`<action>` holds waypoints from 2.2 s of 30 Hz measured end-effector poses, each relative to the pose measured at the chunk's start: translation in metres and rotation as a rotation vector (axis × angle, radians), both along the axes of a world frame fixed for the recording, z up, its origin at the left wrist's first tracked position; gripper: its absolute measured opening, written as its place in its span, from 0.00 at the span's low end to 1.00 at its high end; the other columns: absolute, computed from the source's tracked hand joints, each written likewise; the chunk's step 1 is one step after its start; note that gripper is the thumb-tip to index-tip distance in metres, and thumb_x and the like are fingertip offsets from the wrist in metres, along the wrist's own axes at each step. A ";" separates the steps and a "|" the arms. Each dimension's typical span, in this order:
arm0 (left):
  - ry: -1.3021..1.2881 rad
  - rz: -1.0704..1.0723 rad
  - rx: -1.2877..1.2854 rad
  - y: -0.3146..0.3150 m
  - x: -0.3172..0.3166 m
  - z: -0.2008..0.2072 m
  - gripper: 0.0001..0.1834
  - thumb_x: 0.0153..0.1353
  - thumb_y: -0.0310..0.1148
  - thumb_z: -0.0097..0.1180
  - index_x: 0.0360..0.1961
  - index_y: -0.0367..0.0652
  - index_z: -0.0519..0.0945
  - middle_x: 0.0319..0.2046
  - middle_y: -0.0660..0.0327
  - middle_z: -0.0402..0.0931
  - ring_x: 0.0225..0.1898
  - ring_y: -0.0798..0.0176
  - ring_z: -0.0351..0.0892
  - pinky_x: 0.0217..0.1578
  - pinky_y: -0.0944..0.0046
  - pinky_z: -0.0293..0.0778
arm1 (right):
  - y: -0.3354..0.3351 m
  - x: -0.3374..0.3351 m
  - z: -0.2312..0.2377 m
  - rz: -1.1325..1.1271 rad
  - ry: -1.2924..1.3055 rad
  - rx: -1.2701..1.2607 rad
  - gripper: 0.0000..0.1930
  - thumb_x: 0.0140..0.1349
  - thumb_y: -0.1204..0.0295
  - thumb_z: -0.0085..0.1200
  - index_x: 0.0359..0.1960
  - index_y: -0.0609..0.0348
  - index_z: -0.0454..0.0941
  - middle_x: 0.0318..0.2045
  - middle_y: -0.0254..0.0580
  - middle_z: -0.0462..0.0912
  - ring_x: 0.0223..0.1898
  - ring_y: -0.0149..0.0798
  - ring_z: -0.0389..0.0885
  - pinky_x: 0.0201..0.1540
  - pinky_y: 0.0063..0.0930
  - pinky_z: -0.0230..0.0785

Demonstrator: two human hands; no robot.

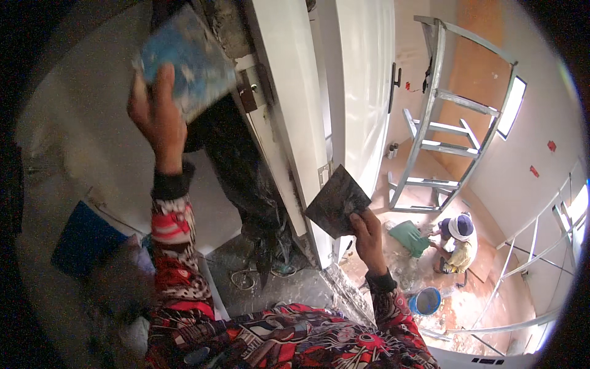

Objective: The person applies plaster to a doorframe using putty knives, hangs a black plastic sheet over the opening, and scoops and applies more plaster compound onto the wall with the putty knives.

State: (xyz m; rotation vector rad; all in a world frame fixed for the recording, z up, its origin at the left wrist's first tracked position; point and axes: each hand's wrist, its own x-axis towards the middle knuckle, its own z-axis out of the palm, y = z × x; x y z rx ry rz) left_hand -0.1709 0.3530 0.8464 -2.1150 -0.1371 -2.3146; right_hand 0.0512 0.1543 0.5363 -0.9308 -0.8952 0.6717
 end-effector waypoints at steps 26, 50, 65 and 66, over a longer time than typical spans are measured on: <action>0.875 -0.823 0.540 0.065 -0.123 -0.228 0.25 0.62 0.26 0.57 0.60 0.37 0.68 0.59 0.44 0.71 0.60 0.45 0.73 0.61 0.48 0.72 | 0.015 -0.247 0.007 -0.361 0.143 -0.217 0.18 0.70 0.72 0.42 0.61 0.58 0.68 0.55 0.44 0.77 0.53 0.43 0.77 0.59 0.41 0.70; 0.777 -1.079 -1.117 0.060 -0.100 -0.292 0.10 0.70 0.33 0.53 0.42 0.35 0.75 0.26 0.70 0.71 0.29 0.76 0.65 0.31 0.71 0.65 | -0.031 -0.251 0.007 -0.555 0.407 -0.030 0.18 0.69 0.71 0.46 0.58 0.64 0.70 0.44 0.39 0.81 0.40 0.33 0.84 0.37 0.31 0.84; 0.712 -1.042 -1.612 0.046 -0.109 -0.483 0.18 0.66 0.28 0.54 0.54 0.31 0.71 0.44 0.58 0.78 0.43 0.62 0.78 0.45 0.63 0.75 | -0.123 -0.269 -0.101 -1.128 0.623 -0.324 0.12 0.69 0.69 0.45 0.48 0.61 0.72 0.40 0.44 0.80 0.36 0.42 0.83 0.37 0.39 0.82; 0.662 -1.168 -1.768 0.042 -0.119 -0.492 0.19 0.64 0.25 0.56 0.54 0.33 0.70 0.45 0.58 0.78 0.44 0.61 0.78 0.45 0.63 0.77 | -0.129 -0.274 -0.116 -1.191 0.734 -0.320 0.10 0.70 0.69 0.43 0.47 0.60 0.71 0.40 0.44 0.80 0.38 0.42 0.82 0.39 0.43 0.81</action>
